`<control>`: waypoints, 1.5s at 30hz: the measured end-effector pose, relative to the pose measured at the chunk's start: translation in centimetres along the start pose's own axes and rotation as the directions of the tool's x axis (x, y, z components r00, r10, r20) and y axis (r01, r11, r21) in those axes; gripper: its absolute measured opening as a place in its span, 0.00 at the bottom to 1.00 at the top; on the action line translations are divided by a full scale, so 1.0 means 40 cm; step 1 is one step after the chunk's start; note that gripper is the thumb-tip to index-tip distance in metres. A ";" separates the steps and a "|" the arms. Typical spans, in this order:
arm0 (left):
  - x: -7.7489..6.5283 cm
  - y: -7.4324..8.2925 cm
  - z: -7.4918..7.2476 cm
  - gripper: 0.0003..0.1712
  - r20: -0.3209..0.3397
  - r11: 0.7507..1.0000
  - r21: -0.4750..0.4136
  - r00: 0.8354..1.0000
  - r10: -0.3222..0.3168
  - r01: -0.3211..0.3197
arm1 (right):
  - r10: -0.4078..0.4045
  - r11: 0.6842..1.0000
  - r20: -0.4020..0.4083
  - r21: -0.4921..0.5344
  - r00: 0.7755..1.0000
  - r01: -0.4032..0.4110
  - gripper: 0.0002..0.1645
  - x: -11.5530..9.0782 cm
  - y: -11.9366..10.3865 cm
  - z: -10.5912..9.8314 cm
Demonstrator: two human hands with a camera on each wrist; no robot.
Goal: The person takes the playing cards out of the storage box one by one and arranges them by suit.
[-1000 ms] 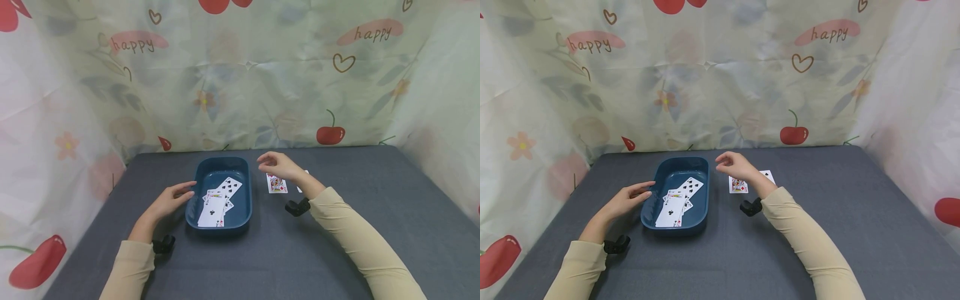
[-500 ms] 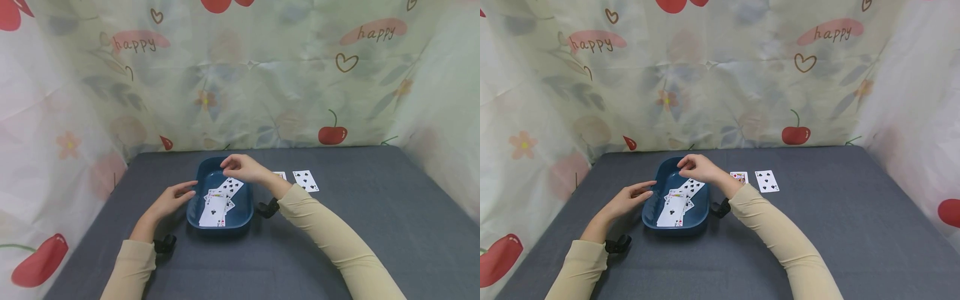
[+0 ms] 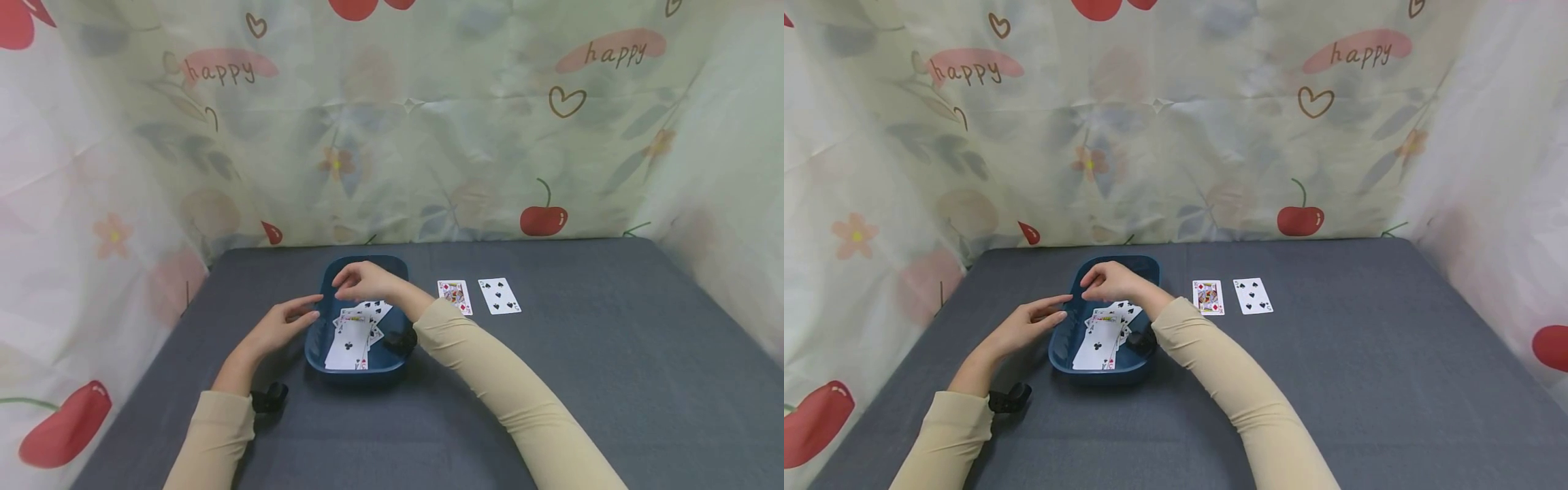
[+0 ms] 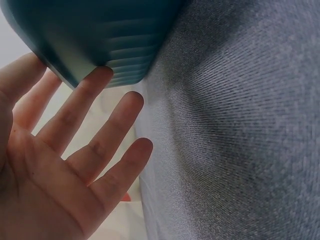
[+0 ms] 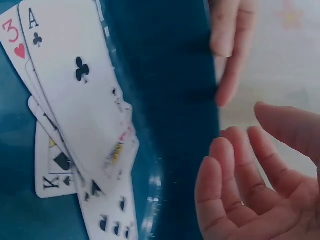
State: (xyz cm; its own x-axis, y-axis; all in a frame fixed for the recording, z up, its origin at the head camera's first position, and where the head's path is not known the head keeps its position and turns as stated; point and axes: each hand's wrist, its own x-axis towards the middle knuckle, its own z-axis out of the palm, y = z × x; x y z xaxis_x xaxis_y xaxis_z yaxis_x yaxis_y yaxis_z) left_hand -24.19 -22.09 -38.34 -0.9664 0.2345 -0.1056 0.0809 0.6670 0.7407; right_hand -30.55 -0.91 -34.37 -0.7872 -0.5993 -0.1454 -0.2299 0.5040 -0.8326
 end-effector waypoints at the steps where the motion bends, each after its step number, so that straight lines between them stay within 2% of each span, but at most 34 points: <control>1: 0.000 -0.001 0.000 0.30 -0.003 1.000 -0.005 1.000 -0.001 0.001 | 0.019 1.000 0.009 -0.004 1.000 -0.019 0.19 0.006 0.004 0.005; 7: -0.001 -0.001 -0.002 0.28 -0.005 1.000 0.003 1.000 0.010 -0.010 | 0.134 0.990 0.057 -0.057 0.989 -0.131 0.17 0.025 0.022 0.028; 10: -0.002 -0.001 -0.001 0.28 -0.004 1.000 -0.002 1.000 0.005 -0.005 | 0.167 0.984 0.080 -0.068 0.983 -0.162 0.18 0.027 0.030 0.036; 15: -0.002 -0.001 0.000 0.28 -0.003 1.000 -0.015 1.000 0.003 -0.004 | 0.179 0.977 0.090 -0.136 0.980 -0.166 0.19 0.032 0.042 0.051; 18: -0.001 -0.001 0.001 0.28 0.000 1.000 -0.016 1.000 -0.003 0.003 | 0.175 0.965 0.082 -0.213 0.981 -0.155 0.22 0.034 0.046 0.061; 24: 0.000 -0.002 0.002 0.29 0.004 1.000 -0.011 1.000 -0.013 0.013 | 0.176 0.928 0.082 -0.346 0.981 -0.138 0.30 0.036 0.047 0.074; 30: -0.004 -0.004 0.000 0.29 0.005 1.000 -0.019 1.000 -0.010 0.010 | 0.192 0.894 0.074 -0.424 0.979 -0.143 0.32 0.037 0.048 0.082; 35: -0.002 -0.002 -0.001 0.29 0.001 1.000 -0.019 1.000 0.000 0.000 | 0.207 0.886 0.065 -0.435 0.976 -0.159 0.31 0.038 0.048 0.081; 38: -0.002 -0.001 -0.002 0.28 0.001 1.000 -0.016 1.000 0.008 -0.008 | 0.219 0.893 0.053 -0.413 0.974 -0.178 0.29 0.037 0.047 0.079; 45: -0.005 -0.004 -0.003 0.30 0.001 1.000 -0.018 1.000 0.016 -0.016 | 0.186 0.925 -0.016 -0.333 0.982 -0.180 0.25 0.033 0.039 0.077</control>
State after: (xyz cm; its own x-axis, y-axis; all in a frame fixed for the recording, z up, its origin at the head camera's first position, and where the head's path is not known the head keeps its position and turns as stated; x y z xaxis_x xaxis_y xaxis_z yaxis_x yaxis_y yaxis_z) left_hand -24.05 -22.33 -38.34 -0.9647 0.2459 -0.0946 0.0918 0.6504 0.7541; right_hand -30.19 -2.84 -37.52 -0.8251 -0.4853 -0.2893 -0.2615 0.7819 -0.5659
